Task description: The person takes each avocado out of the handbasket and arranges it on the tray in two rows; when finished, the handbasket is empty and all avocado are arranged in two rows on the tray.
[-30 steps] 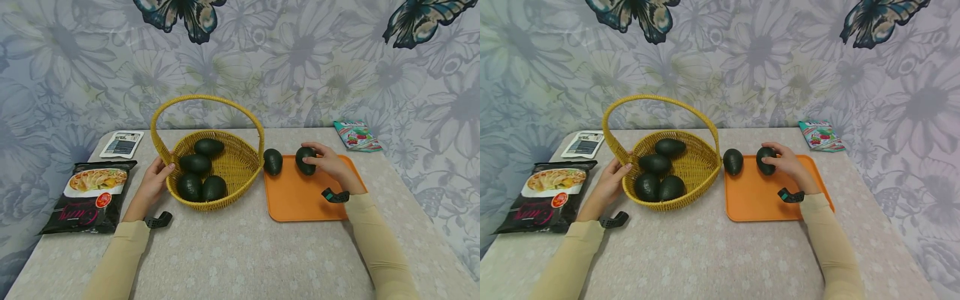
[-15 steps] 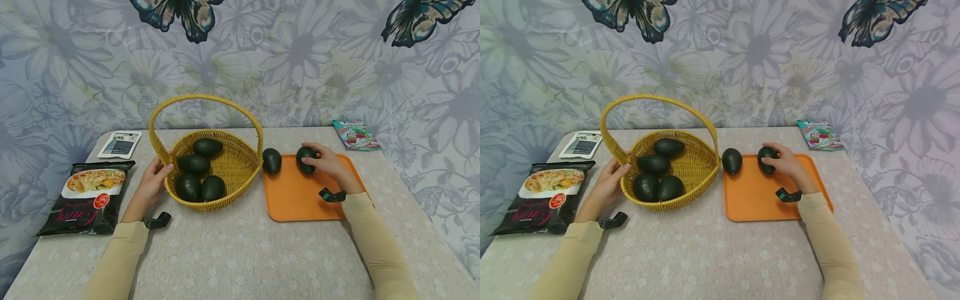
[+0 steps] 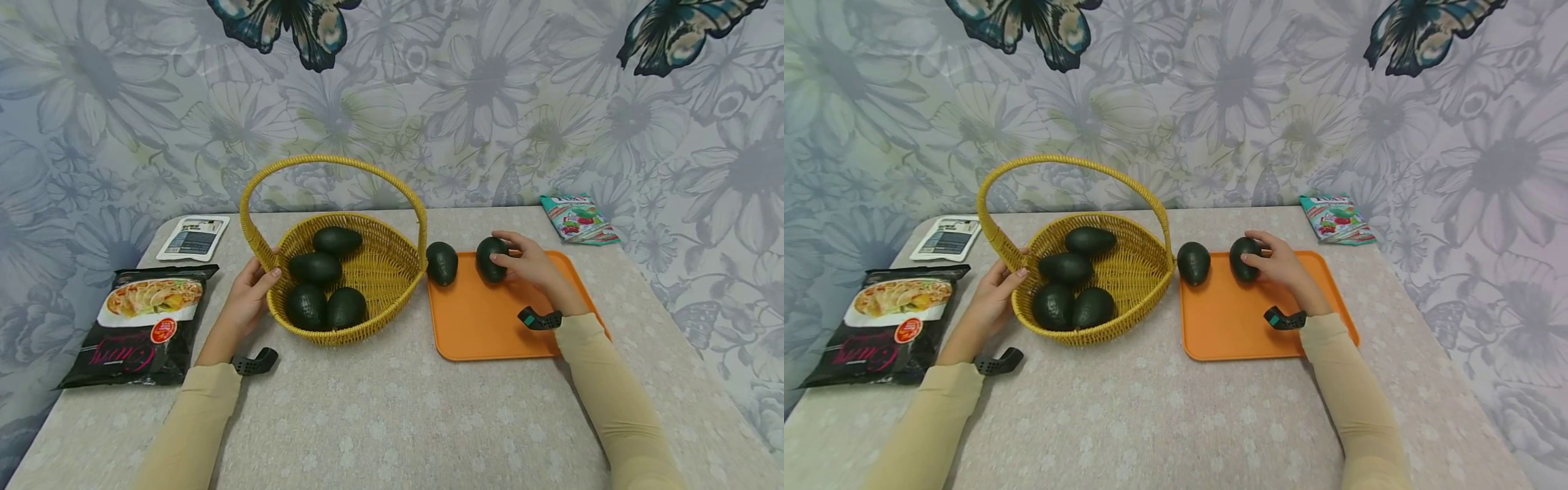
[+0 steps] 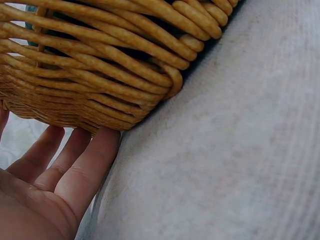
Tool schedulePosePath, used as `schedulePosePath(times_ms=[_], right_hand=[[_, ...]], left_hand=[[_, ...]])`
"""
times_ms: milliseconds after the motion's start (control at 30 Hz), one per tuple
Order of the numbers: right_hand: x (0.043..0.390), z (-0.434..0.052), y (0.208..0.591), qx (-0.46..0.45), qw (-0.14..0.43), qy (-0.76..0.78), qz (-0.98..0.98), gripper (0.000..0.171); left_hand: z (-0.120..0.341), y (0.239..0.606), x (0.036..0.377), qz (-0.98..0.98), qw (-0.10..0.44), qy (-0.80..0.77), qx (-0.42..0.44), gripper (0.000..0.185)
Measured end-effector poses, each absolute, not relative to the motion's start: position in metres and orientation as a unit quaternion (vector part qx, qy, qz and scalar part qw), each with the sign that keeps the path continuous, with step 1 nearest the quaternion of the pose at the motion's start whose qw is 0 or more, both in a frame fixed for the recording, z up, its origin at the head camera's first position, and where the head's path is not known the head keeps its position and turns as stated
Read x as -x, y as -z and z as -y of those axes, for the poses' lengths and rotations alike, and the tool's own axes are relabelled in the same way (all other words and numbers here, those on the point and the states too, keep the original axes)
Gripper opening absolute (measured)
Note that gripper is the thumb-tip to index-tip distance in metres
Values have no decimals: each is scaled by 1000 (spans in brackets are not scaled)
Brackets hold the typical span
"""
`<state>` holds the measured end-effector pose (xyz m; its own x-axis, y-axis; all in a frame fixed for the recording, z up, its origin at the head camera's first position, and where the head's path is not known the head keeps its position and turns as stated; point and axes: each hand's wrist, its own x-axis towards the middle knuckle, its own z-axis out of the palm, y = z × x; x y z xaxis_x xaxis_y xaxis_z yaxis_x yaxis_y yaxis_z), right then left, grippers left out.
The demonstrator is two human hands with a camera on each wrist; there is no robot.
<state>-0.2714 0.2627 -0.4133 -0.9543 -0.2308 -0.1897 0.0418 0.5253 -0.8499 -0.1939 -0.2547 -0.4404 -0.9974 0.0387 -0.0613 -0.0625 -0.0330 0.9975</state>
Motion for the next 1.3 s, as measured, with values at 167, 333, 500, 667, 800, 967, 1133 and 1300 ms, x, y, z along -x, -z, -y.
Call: schedulePosePath(times_ms=[167,333,500,667,800,967,1133,1300], right_hand=[[270,-263,413,51,124,488,-862,63],[270,-270,411,52,112,473,-873,60],[270,-272,410,47,129,471,-871,62],[270,-269,411,46,135,469,-871,65],[269,-268,412,45,131,475,-869,67],[269,-267,414,42,128,489,-862,68],[270,-265,416,48,133,498,-856,67],[271,-261,418,50,138,510,-847,64]], left_hand=[[255,441,194,-696,38,-717,11,58],[257,442,194,-693,37,-720,11,58],[258,443,194,-694,37,-719,13,58],[258,444,195,-693,36,-720,8,58],[258,445,195,-695,38,-718,10,59],[258,444,196,-698,40,-715,12,62],[258,444,196,-700,42,-713,10,63],[258,444,196,-697,39,-716,7,62]])
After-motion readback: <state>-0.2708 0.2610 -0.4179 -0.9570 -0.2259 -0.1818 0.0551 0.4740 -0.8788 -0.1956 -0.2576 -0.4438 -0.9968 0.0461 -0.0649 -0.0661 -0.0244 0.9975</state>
